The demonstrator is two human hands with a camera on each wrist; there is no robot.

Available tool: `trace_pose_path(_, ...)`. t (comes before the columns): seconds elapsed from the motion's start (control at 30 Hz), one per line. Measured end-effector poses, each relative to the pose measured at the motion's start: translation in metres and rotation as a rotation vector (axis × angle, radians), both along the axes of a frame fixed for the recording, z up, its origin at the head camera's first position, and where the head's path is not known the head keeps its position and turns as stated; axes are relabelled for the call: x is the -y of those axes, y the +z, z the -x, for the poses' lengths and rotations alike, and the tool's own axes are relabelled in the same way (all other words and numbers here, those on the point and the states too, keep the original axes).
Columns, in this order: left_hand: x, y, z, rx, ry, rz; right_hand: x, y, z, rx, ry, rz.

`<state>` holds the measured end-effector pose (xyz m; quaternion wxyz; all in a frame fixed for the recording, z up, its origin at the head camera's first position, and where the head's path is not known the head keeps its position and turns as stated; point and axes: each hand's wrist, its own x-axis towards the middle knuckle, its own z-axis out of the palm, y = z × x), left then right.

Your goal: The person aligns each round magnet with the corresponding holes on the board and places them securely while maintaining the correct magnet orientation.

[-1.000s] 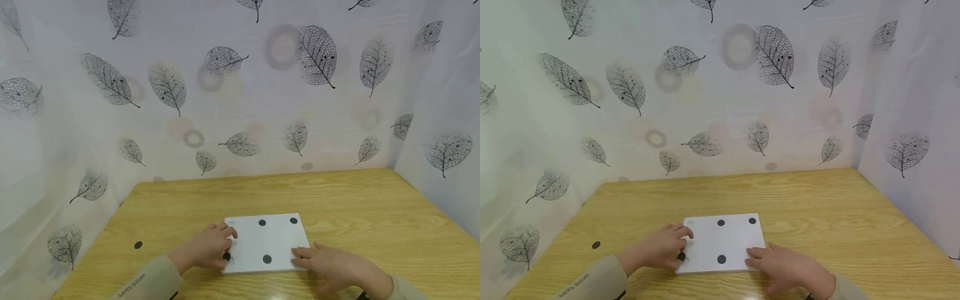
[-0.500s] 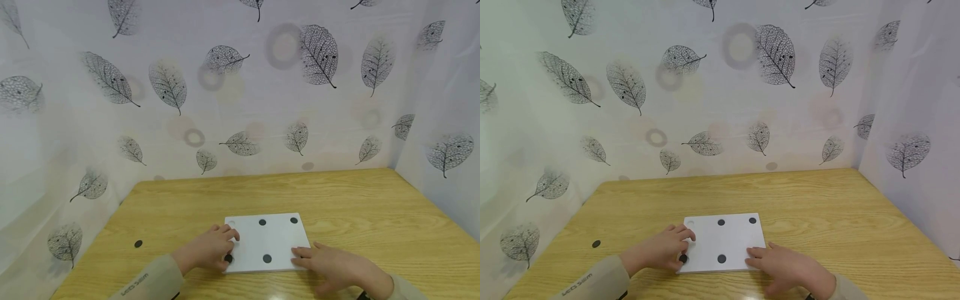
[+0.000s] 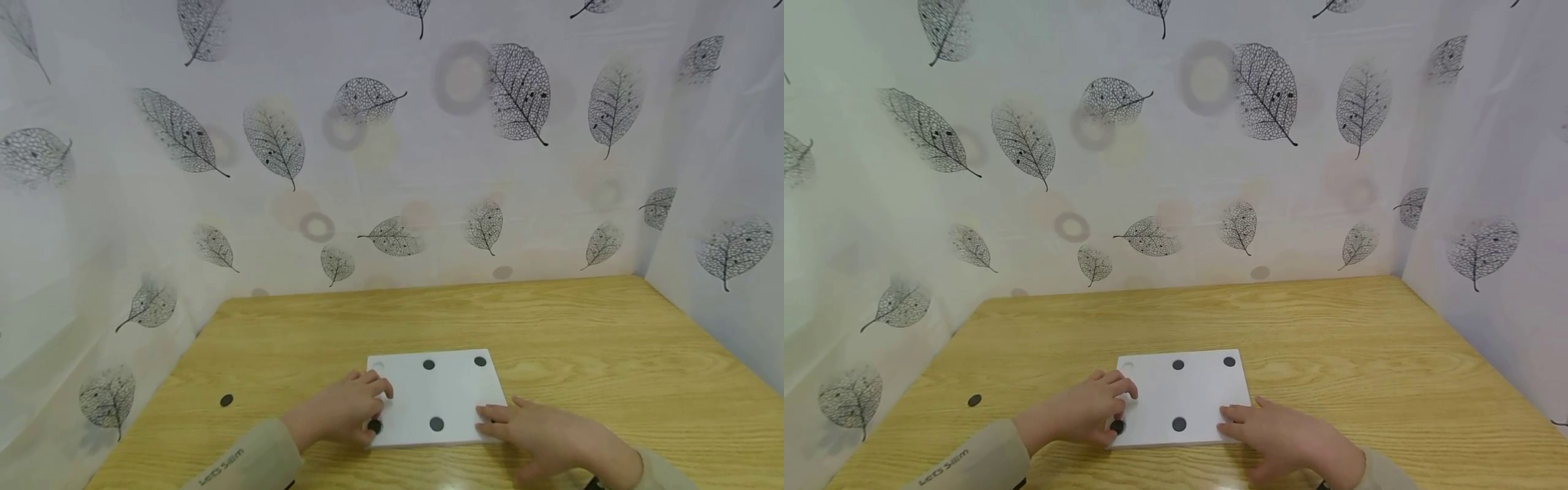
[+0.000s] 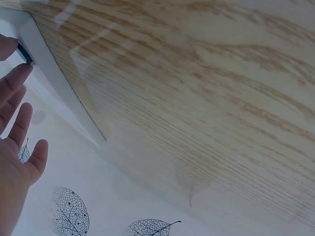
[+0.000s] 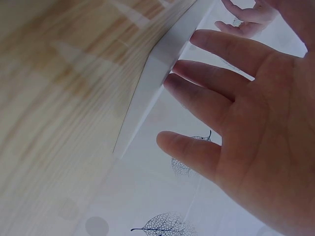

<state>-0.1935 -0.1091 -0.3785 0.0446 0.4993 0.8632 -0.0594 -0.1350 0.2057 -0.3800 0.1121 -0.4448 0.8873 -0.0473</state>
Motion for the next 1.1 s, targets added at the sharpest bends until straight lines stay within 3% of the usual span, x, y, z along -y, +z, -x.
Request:
trace_pose_path(0.33, 0.0, 0.0012, -0.0024, -0.045, -0.058, -0.003, -0.0003, 0.0, -0.0004, -0.004, 0.005, 0.003)
trace_pose_path(0.73, -0.0021, 0.0013, -0.0033, 0.004, -0.01, 0.027, 0.0005, -0.0012, -0.0014, 0.0, -0.02, -0.012)
trace_pose_path(1.1, 0.0014, -0.0001, -0.003, -0.023, -0.03, -0.015, -0.0007, -0.0001, -0.0003, 0.029, -0.029, -0.018)
